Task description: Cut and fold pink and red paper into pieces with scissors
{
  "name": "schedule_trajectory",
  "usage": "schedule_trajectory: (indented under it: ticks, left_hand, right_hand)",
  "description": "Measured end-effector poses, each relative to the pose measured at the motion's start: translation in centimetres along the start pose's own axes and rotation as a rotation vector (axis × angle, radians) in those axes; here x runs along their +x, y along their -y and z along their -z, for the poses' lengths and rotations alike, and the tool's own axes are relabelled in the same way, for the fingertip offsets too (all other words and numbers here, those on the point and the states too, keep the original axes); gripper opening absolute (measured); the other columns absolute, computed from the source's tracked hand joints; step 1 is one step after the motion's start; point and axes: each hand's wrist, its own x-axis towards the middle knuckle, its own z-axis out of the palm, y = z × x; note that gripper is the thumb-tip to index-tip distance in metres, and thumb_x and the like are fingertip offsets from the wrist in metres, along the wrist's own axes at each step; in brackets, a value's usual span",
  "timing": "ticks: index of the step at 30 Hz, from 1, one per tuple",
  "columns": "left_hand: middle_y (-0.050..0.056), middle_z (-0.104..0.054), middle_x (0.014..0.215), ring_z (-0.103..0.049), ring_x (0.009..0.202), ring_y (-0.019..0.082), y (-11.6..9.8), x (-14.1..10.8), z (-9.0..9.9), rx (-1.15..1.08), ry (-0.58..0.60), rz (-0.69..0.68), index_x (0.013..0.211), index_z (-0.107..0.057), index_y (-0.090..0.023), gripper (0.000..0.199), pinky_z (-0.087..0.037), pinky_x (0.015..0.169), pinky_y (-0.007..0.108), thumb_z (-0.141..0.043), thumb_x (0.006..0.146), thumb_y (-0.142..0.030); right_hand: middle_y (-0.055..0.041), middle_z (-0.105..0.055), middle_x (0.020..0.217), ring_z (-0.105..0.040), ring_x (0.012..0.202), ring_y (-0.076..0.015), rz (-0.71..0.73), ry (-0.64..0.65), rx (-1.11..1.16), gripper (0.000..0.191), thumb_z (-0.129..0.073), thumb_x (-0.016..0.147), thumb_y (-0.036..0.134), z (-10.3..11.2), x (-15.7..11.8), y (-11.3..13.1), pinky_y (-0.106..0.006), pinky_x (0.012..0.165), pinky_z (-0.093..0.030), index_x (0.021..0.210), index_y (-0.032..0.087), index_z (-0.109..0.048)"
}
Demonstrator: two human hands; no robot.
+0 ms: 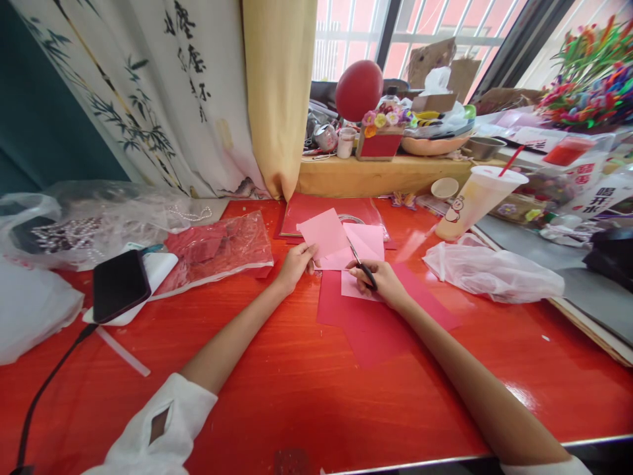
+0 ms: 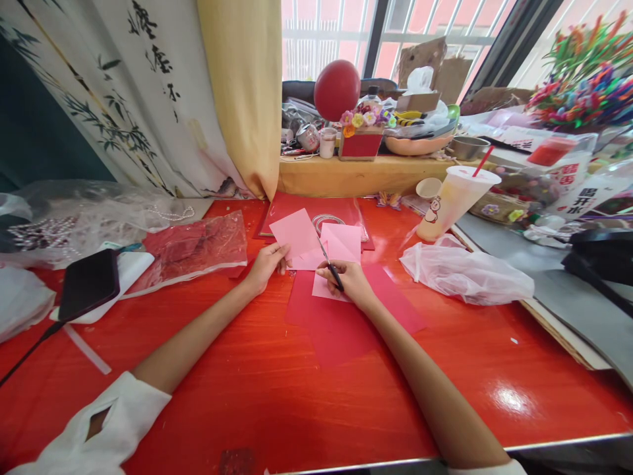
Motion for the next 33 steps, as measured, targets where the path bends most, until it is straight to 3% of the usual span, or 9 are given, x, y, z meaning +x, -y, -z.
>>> schedule_trajectory:
  ticks: [33]
  left_hand:
    - [0.001, -0.059, 0.051, -0.044, 0.039, 0.007, -0.47, -0.26, -0.20, 0.041, 0.050, -0.031, 0.064, -0.053, -0.015, 0.037, -0.030, 0.042, 0.020, -0.051, 0.079, -0.049]
  right_hand:
    - [0.0046, -0.050, 0.045, -0.040, 0.035, -0.0070, 0.018, -0.011, 0.035, 0.029, -0.063, 0.072, 0.043, -0.05, 0.03, -0.09, -0.021, 0.039, -0.033, 0.080, 0.015, -0.059]
